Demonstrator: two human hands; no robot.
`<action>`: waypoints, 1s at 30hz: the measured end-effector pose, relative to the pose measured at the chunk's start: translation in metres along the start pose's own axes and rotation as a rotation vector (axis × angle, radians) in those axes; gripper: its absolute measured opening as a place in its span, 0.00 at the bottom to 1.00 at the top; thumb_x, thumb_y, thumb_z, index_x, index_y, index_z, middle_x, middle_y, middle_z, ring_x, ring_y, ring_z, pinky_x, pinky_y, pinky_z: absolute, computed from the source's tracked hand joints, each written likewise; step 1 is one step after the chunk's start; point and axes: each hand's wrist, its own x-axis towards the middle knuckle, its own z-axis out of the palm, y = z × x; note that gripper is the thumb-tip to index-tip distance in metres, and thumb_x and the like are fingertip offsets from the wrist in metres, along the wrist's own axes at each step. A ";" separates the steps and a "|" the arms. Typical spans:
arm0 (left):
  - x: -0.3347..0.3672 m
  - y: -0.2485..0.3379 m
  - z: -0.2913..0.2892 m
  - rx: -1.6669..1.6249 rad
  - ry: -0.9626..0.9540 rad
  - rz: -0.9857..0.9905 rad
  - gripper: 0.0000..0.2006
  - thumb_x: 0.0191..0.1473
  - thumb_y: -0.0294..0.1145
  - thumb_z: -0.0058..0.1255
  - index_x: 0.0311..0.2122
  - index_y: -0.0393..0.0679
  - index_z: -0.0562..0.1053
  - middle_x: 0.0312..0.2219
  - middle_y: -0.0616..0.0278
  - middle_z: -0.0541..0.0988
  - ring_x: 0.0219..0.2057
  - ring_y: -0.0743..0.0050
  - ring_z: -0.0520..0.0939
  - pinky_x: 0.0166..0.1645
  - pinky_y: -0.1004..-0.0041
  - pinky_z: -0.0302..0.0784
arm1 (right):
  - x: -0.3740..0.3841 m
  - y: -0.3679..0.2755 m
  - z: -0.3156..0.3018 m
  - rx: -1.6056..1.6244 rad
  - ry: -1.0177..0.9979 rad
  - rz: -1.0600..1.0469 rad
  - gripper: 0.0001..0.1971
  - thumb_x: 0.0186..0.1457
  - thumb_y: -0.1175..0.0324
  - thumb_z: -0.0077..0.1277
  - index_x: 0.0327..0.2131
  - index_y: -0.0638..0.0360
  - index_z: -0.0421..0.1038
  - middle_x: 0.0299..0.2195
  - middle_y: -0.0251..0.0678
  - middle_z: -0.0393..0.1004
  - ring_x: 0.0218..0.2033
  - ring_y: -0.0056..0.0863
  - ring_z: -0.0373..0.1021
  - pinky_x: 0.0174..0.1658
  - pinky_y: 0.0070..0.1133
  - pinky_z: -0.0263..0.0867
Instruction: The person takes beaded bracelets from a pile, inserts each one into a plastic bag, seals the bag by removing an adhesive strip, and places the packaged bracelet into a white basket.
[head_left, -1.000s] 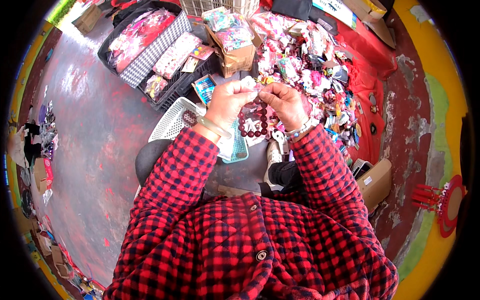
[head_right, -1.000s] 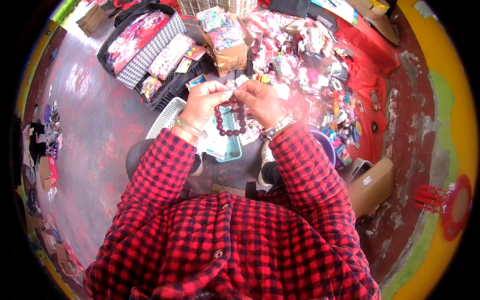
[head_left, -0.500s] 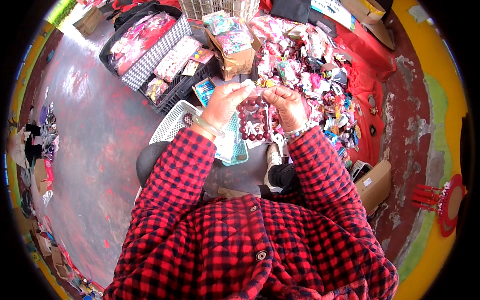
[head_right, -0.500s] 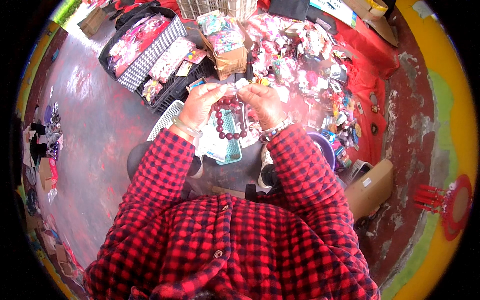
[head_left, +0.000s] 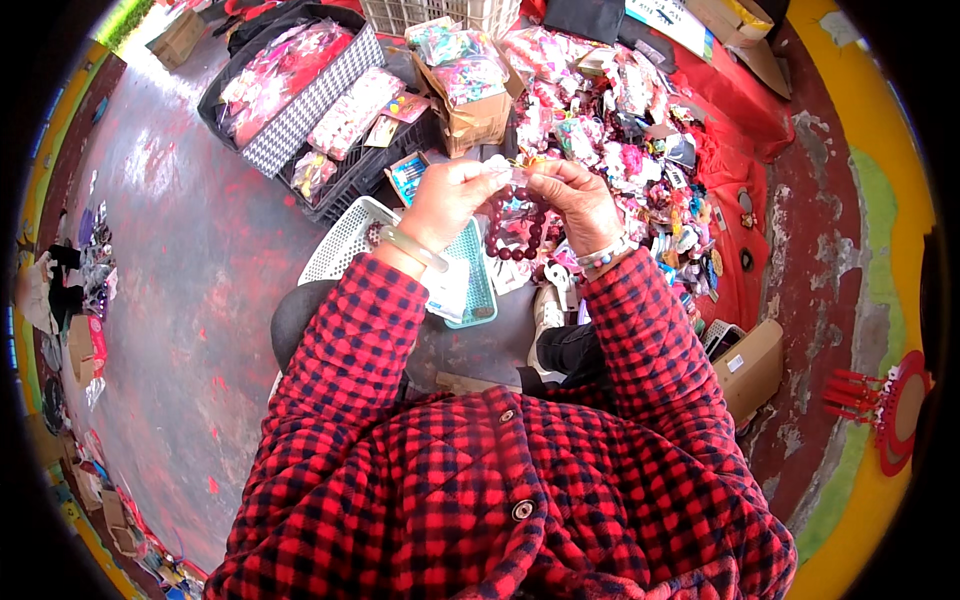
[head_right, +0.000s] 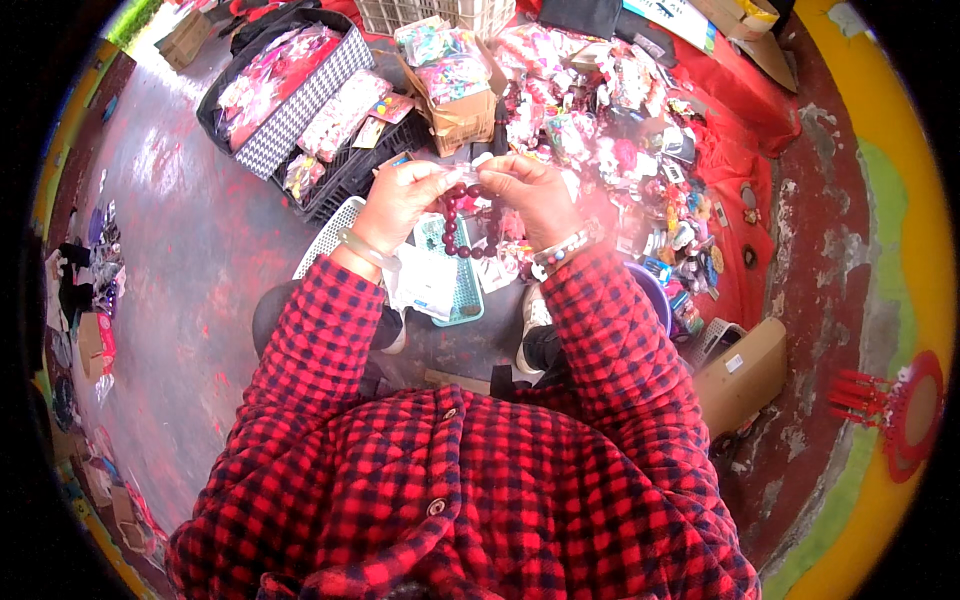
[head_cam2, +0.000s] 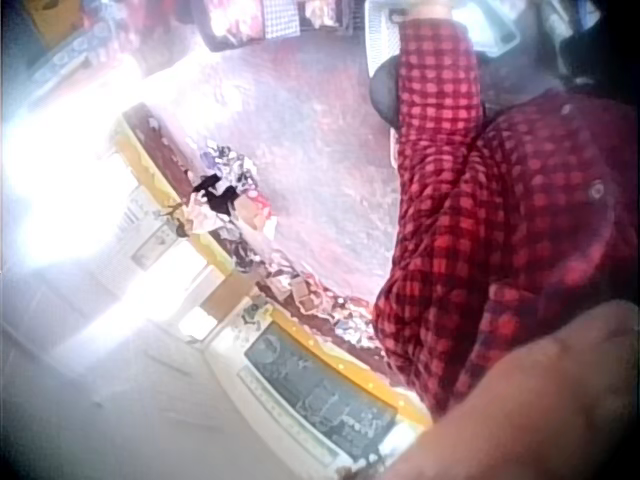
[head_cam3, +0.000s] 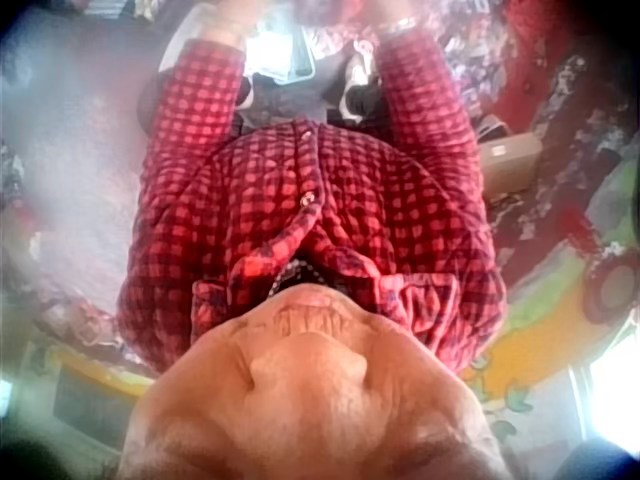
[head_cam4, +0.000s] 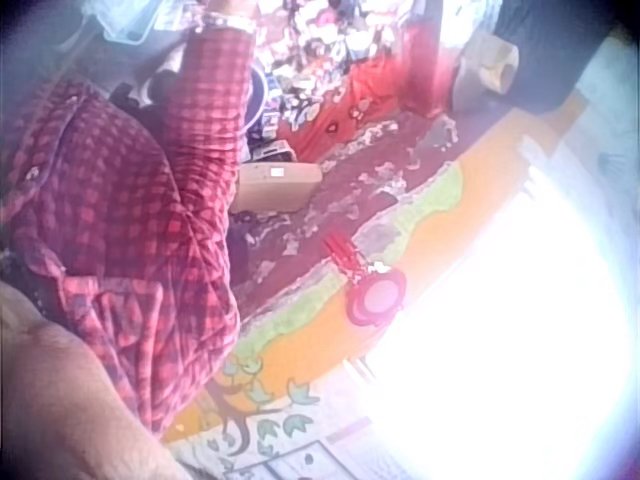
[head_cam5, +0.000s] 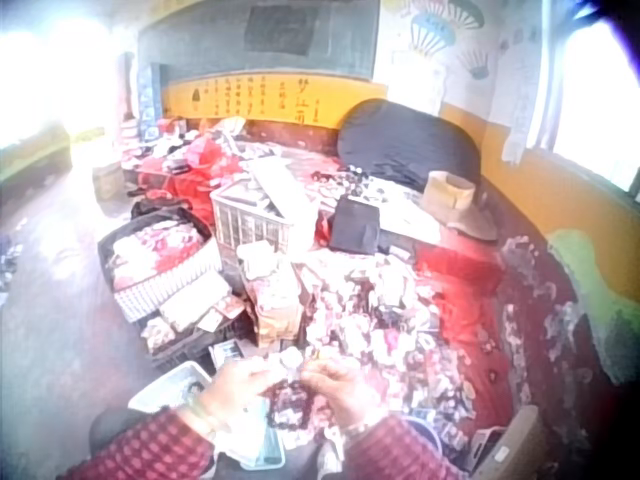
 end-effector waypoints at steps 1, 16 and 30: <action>0.000 -0.002 0.002 0.040 -0.007 0.023 0.10 0.53 0.31 0.48 0.35 0.35 0.73 0.27 0.65 0.76 0.28 0.83 0.76 0.32 0.82 0.73 | -0.001 0.001 0.000 0.050 -0.032 0.037 0.05 0.49 0.74 0.51 0.31 0.64 0.73 0.26 0.31 0.74 0.26 0.15 0.67 0.32 0.14 0.62; -0.015 0.023 -0.003 -0.005 0.089 -0.049 0.09 0.52 0.32 0.49 0.33 0.37 0.74 0.25 0.66 0.76 0.27 0.83 0.76 0.31 0.81 0.72 | 0.002 -0.005 -0.004 -0.153 0.053 -0.082 0.13 0.55 0.63 0.45 0.36 0.63 0.72 0.28 0.32 0.74 0.28 0.16 0.67 0.33 0.15 0.62; -0.142 -0.019 -0.245 0.058 0.981 0.008 0.07 0.50 0.30 0.47 0.33 0.40 0.73 0.26 0.68 0.76 0.23 0.85 0.72 0.25 0.83 0.66 | -0.065 -0.004 -0.029 -0.237 0.065 0.227 0.11 0.55 0.67 0.45 0.36 0.66 0.70 0.26 0.37 0.74 0.25 0.21 0.69 0.30 0.15 0.64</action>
